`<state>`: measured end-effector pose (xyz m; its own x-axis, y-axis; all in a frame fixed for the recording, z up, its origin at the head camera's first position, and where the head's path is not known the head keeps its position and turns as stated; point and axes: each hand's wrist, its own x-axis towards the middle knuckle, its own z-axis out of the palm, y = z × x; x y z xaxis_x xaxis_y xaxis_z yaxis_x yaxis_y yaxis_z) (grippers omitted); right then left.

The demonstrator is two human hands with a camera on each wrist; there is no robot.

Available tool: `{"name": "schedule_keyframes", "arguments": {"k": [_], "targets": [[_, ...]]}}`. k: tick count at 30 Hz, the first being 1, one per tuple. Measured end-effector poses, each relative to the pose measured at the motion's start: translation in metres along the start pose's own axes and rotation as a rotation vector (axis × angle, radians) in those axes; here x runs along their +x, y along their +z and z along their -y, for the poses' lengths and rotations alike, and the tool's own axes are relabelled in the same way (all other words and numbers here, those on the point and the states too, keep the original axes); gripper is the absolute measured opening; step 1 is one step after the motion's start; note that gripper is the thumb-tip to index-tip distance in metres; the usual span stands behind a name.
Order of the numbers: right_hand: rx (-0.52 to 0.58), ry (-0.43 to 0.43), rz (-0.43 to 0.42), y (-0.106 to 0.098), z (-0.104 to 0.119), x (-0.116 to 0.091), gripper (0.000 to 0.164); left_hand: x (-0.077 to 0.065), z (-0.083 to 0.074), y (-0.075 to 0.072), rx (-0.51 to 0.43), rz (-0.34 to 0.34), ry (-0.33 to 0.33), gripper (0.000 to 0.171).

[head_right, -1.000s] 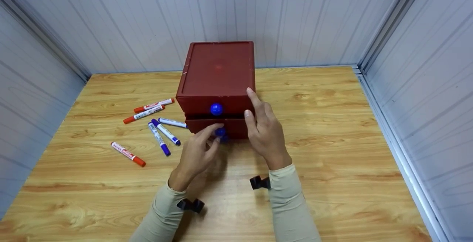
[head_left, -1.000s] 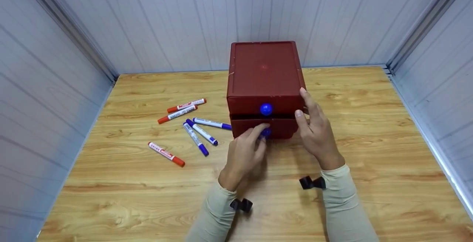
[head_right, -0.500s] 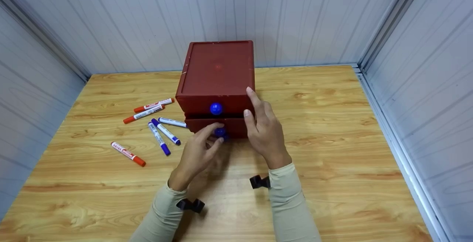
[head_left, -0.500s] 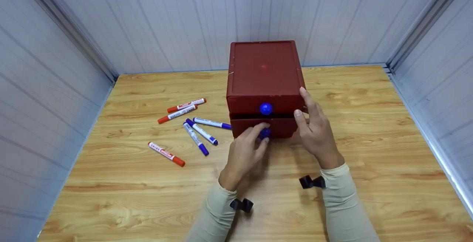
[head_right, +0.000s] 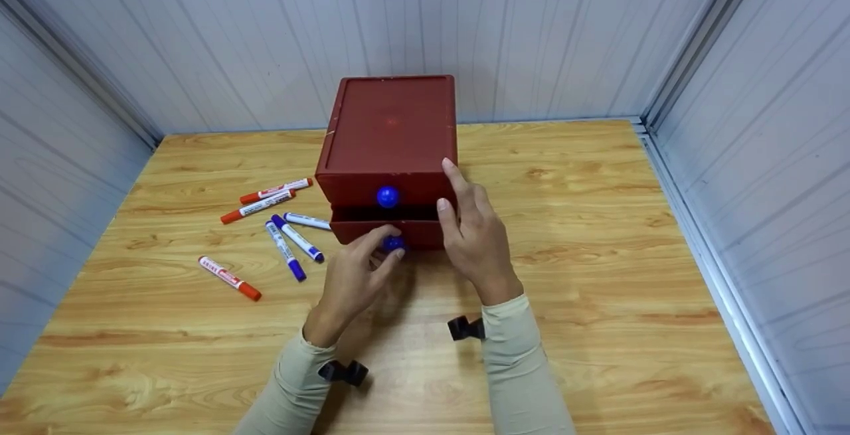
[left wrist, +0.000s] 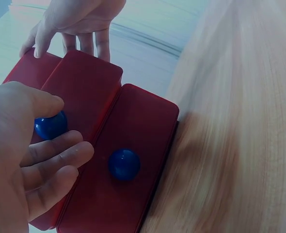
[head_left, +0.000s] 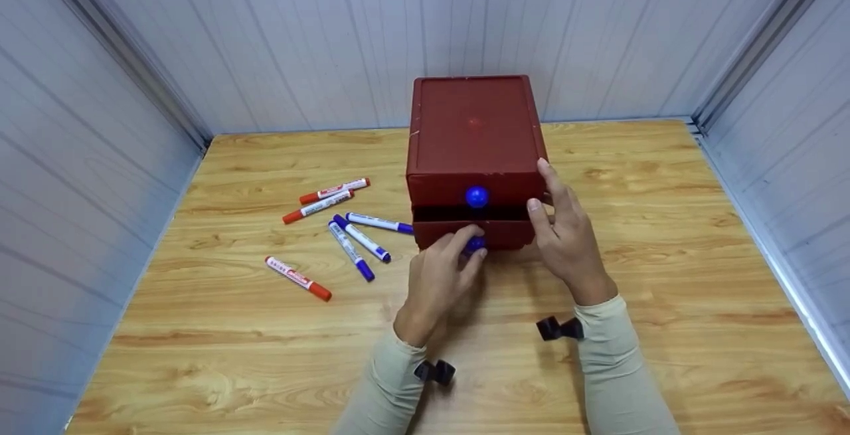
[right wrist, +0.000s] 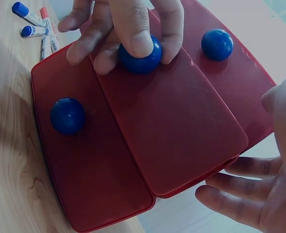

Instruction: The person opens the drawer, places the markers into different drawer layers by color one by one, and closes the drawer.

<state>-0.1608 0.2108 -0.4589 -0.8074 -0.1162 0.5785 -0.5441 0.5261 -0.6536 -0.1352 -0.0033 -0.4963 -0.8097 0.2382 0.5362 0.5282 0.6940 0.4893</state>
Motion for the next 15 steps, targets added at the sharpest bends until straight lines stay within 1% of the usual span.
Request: {"name": "schedule_keyframes", "arguments": {"k": [5,8,12,15], "targets": [[-0.001,0.009,0.0,-0.001,0.0004,0.0002,0.059,-0.0019,-0.0025,-0.0004,0.01,-0.026,0.022,0.024],[-0.004,0.022,0.003,-0.0021,0.0007,-0.0003,0.06,-0.004,-0.0038,-0.0012,0.015,-0.036,0.023,0.023],[0.002,0.032,0.012,-0.0014,0.0009,-0.0015,0.061,-0.0075,-0.0066,-0.002,0.015,-0.037,0.016,0.023],[0.014,0.037,0.021,-0.0014,0.0014,-0.002,0.063,-0.0094,-0.0082,-0.003,0.008,-0.024,0.019,0.023]]}}
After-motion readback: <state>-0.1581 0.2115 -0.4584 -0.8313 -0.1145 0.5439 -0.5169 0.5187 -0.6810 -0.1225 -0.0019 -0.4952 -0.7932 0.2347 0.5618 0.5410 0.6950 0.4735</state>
